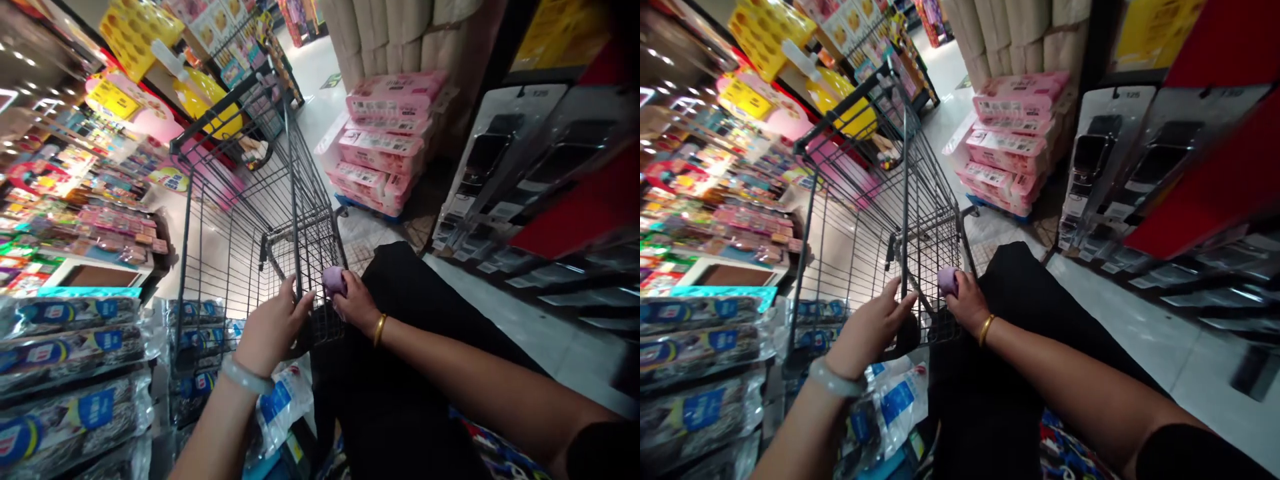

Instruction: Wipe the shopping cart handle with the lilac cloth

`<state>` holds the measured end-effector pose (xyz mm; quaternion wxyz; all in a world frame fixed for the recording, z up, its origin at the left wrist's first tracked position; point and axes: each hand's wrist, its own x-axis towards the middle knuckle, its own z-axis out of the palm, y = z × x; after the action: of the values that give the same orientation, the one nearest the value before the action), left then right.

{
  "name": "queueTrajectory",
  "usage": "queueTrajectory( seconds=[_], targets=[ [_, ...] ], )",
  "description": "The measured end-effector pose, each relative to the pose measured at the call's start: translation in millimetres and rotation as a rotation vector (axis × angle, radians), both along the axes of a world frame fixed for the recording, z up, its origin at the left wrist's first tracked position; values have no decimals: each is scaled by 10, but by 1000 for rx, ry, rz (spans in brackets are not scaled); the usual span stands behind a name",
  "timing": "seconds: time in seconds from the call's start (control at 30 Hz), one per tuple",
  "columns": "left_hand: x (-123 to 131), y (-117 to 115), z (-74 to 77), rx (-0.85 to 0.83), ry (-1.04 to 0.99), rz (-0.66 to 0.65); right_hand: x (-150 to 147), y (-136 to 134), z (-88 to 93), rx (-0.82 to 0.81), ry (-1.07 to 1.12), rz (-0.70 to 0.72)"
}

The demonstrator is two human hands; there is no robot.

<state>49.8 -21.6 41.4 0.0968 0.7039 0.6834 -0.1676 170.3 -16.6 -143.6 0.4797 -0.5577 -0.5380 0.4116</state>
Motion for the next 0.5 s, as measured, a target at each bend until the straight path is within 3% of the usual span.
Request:
queueTrajectory(
  seconds=[0.13,0.2,0.4,0.5],
  targets=[
    [87,480,37,107,-157,49,24,10,249,262,86,50],
    [122,671,37,112,-216,48,11,27,278,329,82,56],
    [138,950,-80,69,-279,56,-51,62,-92,-50,69,-57],
    [102,988,-179,66,-339,57,-43,87,37,66,103,-44]
  ],
)
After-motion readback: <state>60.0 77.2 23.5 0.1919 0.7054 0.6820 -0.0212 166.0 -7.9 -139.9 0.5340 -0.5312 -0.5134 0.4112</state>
